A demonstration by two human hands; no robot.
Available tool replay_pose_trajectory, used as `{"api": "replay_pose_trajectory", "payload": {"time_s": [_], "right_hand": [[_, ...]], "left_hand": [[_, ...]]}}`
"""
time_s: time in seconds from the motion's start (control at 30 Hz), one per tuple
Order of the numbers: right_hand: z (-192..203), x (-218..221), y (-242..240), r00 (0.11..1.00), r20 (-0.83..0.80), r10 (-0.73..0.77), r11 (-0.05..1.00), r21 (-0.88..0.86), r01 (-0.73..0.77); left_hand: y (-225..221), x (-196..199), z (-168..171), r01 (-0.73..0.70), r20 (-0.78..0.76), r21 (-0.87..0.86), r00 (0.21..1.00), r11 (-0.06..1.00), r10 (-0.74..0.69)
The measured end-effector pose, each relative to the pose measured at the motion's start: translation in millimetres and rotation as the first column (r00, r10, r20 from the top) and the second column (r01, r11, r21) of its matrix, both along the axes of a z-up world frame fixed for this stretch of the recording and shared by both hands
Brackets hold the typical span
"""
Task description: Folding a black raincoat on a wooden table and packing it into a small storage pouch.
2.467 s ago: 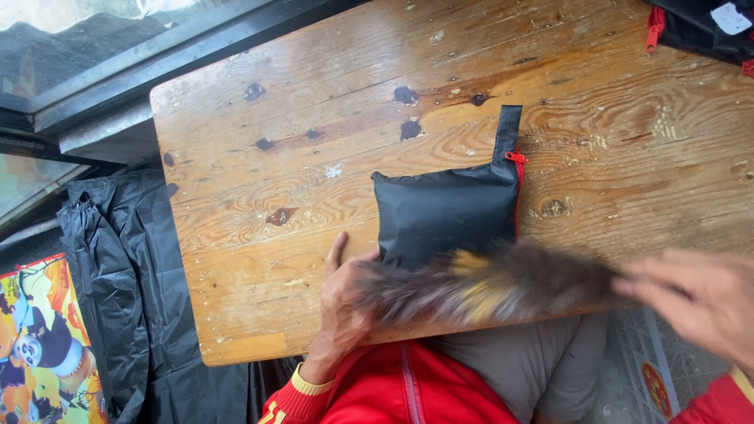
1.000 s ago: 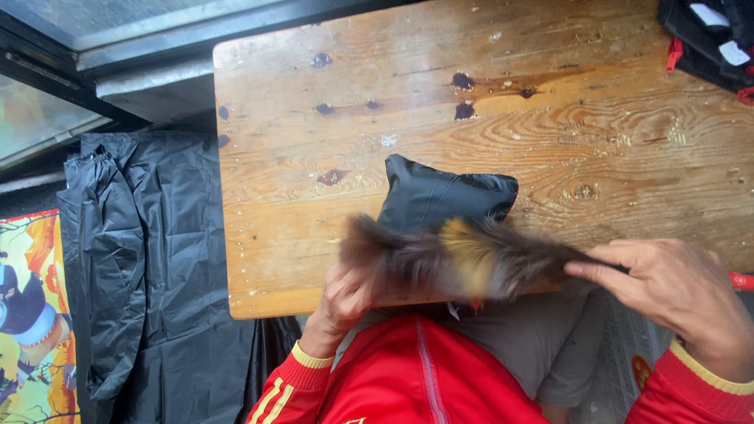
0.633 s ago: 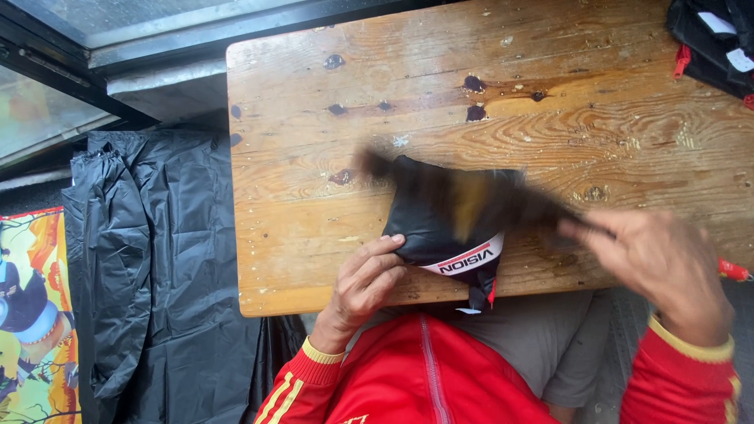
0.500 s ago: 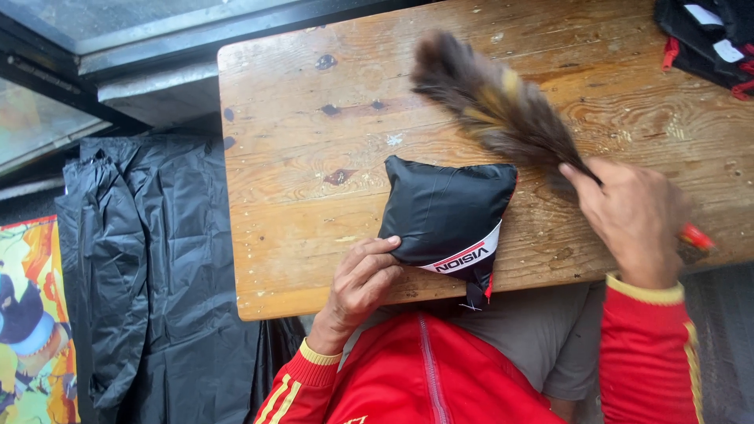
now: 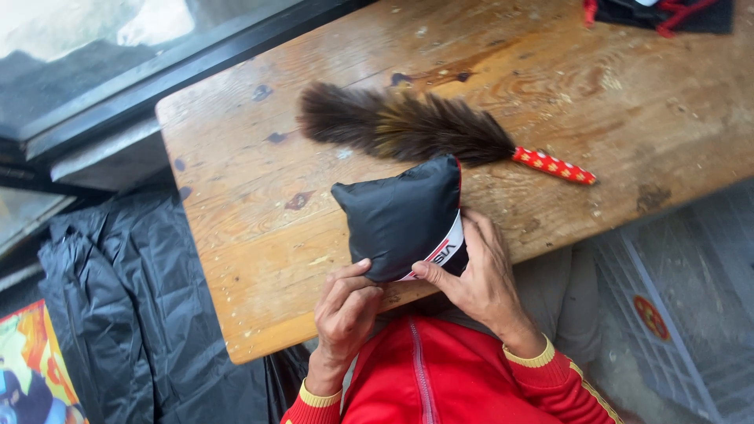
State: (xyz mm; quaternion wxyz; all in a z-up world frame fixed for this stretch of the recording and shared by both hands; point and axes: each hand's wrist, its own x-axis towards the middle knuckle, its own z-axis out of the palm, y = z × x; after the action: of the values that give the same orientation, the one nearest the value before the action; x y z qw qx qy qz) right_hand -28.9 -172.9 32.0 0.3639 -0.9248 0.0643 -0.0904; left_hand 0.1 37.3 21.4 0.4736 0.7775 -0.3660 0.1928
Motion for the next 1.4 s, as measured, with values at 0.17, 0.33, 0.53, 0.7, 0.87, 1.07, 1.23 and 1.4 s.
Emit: {"api": "replay_pose_trajectory", "payload": {"time_s": [0.17, 0.33, 0.53, 0.7, 0.87, 1.07, 1.23, 1.4], "right_hand": [[18.0, -22.6, -13.8, 0.964, -0.219, -0.152, 0.906, 0.359, 0.225], [30.4, -32.9, -47.4, 0.943, -0.229, -0.241, 0.816, 0.478, 0.325], [50.6, -63.6, -92.5, 0.912, -0.243, -0.330, 0.709, 0.575, 0.409], [77.0, -114.5, -146.0, 0.750, -0.218, -0.625, 0.713, 0.231, 0.662], [51.6, -179.9, -209.1, 0.696, 0.099, -0.711, 0.653, -0.275, 0.706], [-44.9, -190.7, -312.6, 0.488, -0.078, -0.869, 0.481, -0.360, 0.800], [-147.1, -187.4, -388.0, 0.553, -0.230, -0.801, 0.594, -0.187, 0.782], [-189.2, -182.8, -411.6, 0.653, -0.042, -0.757, 0.642, -0.238, 0.729]], "left_hand": [[-18.7, -7.2, 11.2, 0.077, -0.001, 0.000, 0.997, 0.997, -0.077], [-50.1, -18.2, 7.5, 0.233, 0.002, -0.035, 0.972, 0.972, -0.233], [-70.4, -19.0, 20.9, 0.447, -0.080, -0.009, 0.891, 0.895, -0.446], [-75.0, -20.0, 13.4, 0.429, -0.128, -0.005, 0.895, 0.903, -0.426], [-88.4, -22.4, 12.4, 0.395, -0.145, -0.012, 0.908, 0.919, -0.392], [-100.5, -18.3, 0.5, 0.378, -0.114, 0.046, 0.921, 0.924, -0.371], [-109.3, -16.1, -12.5, 0.291, -0.160, 0.050, 0.947, 0.955, -0.280], [-117.3, -14.7, -28.3, 0.246, -0.246, 0.051, 0.942, 0.968, -0.226]]}}
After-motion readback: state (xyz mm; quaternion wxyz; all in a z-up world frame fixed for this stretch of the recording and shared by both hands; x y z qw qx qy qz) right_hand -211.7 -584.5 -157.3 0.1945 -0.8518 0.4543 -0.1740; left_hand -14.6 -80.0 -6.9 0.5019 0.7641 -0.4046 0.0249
